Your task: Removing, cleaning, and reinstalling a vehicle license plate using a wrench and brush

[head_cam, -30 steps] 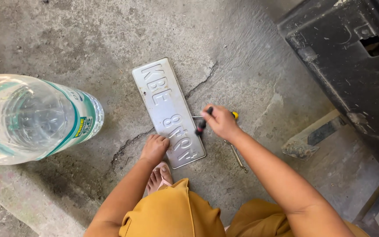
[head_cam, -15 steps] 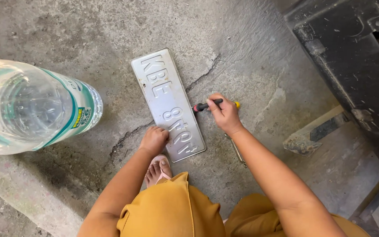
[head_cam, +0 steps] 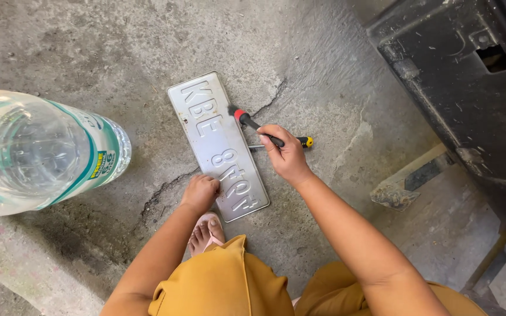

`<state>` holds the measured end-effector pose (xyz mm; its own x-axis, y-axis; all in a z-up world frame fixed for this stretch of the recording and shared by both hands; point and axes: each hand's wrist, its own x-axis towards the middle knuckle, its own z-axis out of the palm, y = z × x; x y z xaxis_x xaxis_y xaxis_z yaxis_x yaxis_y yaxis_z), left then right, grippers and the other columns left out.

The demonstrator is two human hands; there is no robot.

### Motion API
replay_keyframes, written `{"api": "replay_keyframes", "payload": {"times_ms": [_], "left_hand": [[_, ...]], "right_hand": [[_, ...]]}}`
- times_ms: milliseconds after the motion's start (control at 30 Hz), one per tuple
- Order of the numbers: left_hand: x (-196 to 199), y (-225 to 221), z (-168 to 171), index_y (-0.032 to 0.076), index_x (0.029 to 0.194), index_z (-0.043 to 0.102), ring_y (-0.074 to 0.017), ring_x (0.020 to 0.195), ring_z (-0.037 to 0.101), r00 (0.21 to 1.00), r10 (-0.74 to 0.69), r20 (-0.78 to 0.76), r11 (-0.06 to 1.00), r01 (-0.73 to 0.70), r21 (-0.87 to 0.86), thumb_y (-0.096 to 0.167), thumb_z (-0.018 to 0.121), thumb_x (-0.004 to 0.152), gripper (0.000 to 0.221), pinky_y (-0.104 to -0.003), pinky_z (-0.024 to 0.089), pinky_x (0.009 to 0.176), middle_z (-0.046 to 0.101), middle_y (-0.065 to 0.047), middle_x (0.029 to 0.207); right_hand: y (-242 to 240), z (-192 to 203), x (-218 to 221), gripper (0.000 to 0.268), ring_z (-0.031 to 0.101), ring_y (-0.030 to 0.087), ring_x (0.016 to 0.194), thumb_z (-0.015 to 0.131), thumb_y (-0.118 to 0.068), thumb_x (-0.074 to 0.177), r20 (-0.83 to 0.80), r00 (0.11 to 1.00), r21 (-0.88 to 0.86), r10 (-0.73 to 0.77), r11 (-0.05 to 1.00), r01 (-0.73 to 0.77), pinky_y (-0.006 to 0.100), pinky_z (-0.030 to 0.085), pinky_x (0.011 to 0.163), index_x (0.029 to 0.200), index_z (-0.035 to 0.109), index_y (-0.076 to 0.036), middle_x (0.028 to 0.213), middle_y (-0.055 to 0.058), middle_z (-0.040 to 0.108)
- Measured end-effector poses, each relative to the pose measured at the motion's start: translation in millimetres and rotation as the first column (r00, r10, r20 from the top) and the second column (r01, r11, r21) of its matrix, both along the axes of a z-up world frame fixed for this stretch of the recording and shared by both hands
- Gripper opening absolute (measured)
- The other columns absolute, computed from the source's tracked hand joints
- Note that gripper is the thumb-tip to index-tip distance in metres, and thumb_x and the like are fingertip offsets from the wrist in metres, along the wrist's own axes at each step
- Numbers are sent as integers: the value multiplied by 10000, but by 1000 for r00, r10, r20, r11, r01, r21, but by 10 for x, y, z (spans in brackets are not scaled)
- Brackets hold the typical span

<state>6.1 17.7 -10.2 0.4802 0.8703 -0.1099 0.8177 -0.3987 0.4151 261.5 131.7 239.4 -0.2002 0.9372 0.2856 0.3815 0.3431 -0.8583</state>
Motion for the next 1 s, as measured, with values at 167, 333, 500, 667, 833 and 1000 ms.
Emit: {"api": "replay_keyframes", "payload": {"times_ms": [167,333,500,667,833,1000], "left_hand": [[33,32,142,286,684,610,-170,790,689,999,15,-30,1000,-15,6,374,777,725,192,-363,528,822,645,59,712],[10,5,141,284,680,599,-185,776,687,1000,2,24,1000,-2,23,385,714,770,177,-372,523,793,629,39,700],[22,28,250,262,673,596,-198,728,701,1000,-12,9,996,11,90,364,676,797,179,-368,540,754,645,22,680],[31,40,319,260,671,588,-210,704,699,1000,-2,-21,995,4,102,375,661,797,186,-375,539,714,639,23,668],[26,32,417,252,701,593,-222,706,701,999,-7,-40,996,11,94,379,670,796,176,-381,538,692,644,11,689],[50,58,398,223,740,609,-256,705,712,994,-37,-102,999,37,-9,371,741,744,198,-419,561,661,654,8,723]], "right_hand": [[-197,-484,143,51,706,341,832,704,-89,892,109,983,-15,147,989,-146,439,570,805,944,701,-89,848,121,701],[-261,-251,86,292,629,265,619,677,-237,998,37,979,-175,201,966,-191,346,537,676,728,637,-133,642,55,620],[-164,-118,-45,240,691,349,1005,631,-271,1034,256,946,52,197,975,-217,442,548,881,1202,681,-107,1059,136,702],[-353,-348,37,281,703,364,1040,610,-229,1019,208,962,-124,177,980,-154,447,564,902,1260,670,-96,1113,163,733],[-457,-388,89,276,693,386,1083,594,-153,983,279,923,-91,265,964,-249,485,553,943,1226,674,-49,1116,203,727],[-466,-77,164,251,698,336,975,680,-181,888,296,920,-165,257,962,-216,470,557,854,1133,686,-129,1041,124,717]]}}
